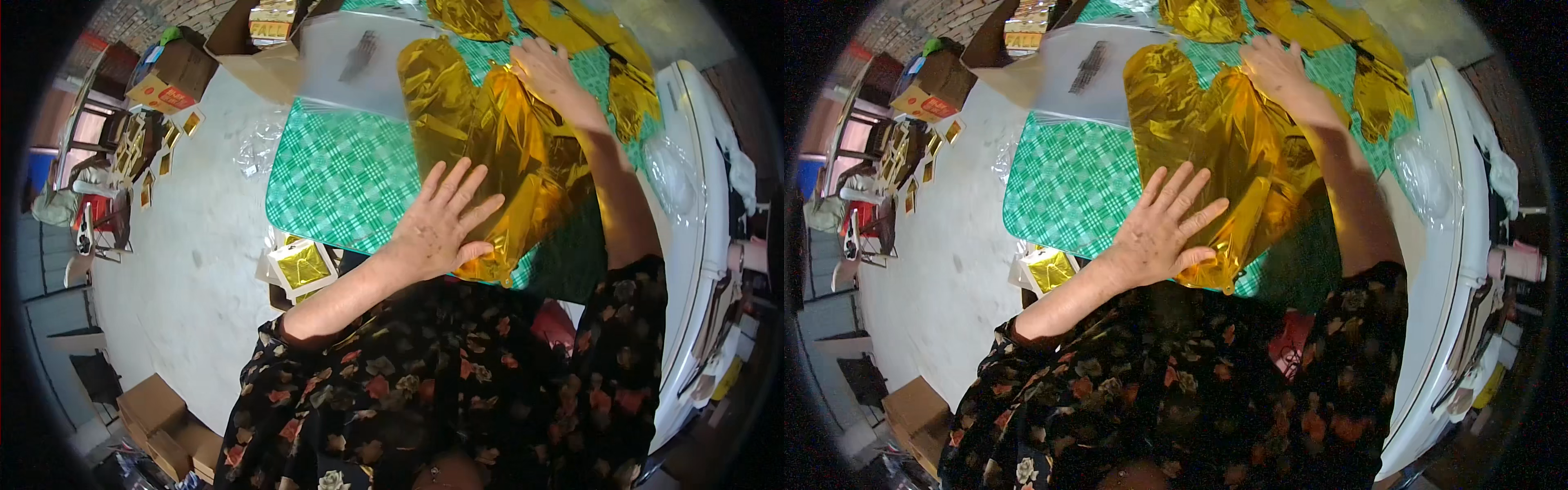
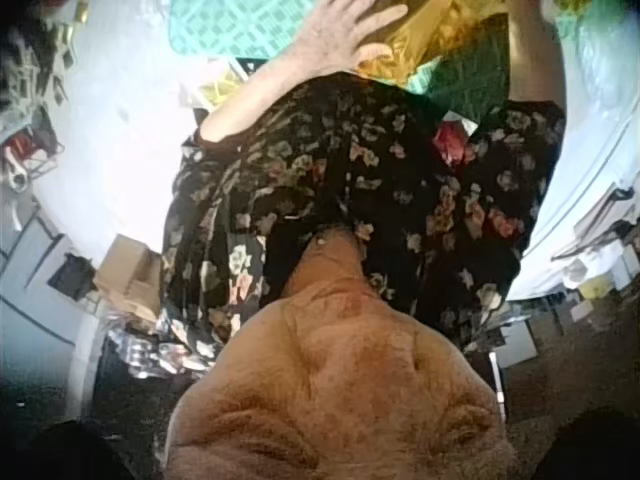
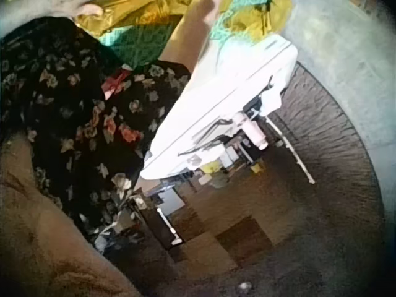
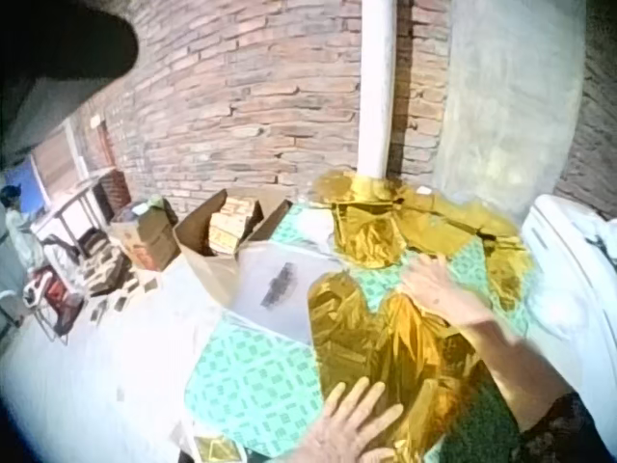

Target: The person flattens and folds foil balloons on a table by hand.

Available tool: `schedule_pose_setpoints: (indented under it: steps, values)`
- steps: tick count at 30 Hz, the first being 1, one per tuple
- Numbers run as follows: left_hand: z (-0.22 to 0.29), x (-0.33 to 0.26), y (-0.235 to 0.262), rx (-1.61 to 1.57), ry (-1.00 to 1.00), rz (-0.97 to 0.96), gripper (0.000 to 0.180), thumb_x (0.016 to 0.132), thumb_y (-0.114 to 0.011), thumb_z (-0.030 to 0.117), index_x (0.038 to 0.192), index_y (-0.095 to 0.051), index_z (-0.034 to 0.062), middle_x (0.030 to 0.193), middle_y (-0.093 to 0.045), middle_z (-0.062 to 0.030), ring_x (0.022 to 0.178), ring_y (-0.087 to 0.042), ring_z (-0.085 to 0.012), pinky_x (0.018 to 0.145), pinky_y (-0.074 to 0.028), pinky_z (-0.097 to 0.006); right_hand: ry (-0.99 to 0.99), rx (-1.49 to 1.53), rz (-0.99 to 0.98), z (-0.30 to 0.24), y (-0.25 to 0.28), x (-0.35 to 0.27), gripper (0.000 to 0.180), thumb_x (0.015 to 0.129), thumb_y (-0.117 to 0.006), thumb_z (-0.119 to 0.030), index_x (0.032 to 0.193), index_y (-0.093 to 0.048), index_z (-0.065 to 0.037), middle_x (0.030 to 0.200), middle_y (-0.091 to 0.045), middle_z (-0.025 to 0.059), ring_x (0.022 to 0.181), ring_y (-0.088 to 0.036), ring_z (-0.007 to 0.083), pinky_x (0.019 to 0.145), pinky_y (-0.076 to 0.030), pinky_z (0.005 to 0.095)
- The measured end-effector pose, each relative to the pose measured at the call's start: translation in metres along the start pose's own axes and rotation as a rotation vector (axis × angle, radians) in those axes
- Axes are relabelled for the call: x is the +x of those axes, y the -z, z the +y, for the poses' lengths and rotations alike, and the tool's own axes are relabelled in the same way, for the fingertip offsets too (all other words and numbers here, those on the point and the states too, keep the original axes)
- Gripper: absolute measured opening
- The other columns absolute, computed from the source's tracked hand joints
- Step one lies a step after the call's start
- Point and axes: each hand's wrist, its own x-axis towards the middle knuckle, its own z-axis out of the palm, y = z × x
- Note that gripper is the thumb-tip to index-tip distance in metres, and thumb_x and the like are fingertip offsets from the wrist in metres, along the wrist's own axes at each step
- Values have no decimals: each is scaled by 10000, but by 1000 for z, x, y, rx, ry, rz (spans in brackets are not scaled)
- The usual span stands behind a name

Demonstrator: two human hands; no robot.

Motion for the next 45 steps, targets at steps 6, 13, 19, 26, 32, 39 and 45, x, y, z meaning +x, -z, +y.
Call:
schedule_pose_setpoints:
  steps: [6, 13, 19, 26, 32, 39, 45]
  values:
    - [-4, 0, 1, 21, 10, -33, 691, 1093, -302, 605, 1655, -350, 206, 1715, -254, -185, 1601, -161, -401, 1296, -101, -572, 40, 264, 490, -17, 38, -55, 212, 1014, -640, -245, 1173, -620, -106, 1168, -639, 91, 1179, -579, 327, 971, -417, 496]
    - [-4, 1, -2, 84, -18, -25, 659, 1109, -324, 548, 1659, -338, 184, 1695, -297, -194, 1588, -206, -407, 1290, -149, -566, -143, 468, 345, -64, 62, -227, 124, 915, -691, -64, 1038, -691, -54, 1014, -680, 134, 1029, -627, 367, 913, -466, 488]
    - [-2, 5, -2, 60, -22, -12, 623, 1105, -404, 473, 1637, -379, 150, 1675, -328, -204, 1575, -233, -415, 1282, -162, -576, -154, 490, 322, -123, 78, -290, 228, 898, -701, -88, 1124, -720, -72, 1218, -662, 120, 1227, -580, 359, 1052, -421, 500]
    - [-4, 6, -6, 60, -39, 9, 591, 1100, -436, 418, 1620, -404, 140, 1662, -340, -207, 1566, -246, -415, 1281, -160, -580, -52, 821, 239, -143, 90, -286, 381, 883, -693, -47, 1263, -696, -16, 1303, -666, 141, 1295, -562, 353, 1126, -380, 507]
    - [-3, 4, -6, 74, -31, 10, 581, 1095, -450, 414, 1611, -421, 146, 1657, -345, -206, 1564, -252, -413, 1274, -176, -588, -155, 1261, 152, -144, 96, -287, 556, 983, -598, -1, 1527, -481, -10, 1258, -698, 157, 1254, -586, 322, 1098, -436, 402]
    - [-2, 5, -5, 74, -32, 14, 608, 1083, -477, 450, 1612, -410, 159, 1654, -344, -210, 1560, -263, -415, 1270, -184, -593, -243, 1328, 43, -150, 102, -292, 596, 960, -626, 11, 1535, -471, -16, 1198, -699, 138, 1147, -609, 296, 1040, -461, 403]
    - [-3, 5, -4, 60, -27, 13, 647, 1076, -472, 515, 1615, -409, 163, 1661, -333, -211, 1562, -258, -422, 1273, -183, -598, -233, 1225, 176, -167, 100, -285, 585, 918, -669, 32, 1485, -531, -10, 984, -653, 104, 999, -605, 255, 972, -470, 375]
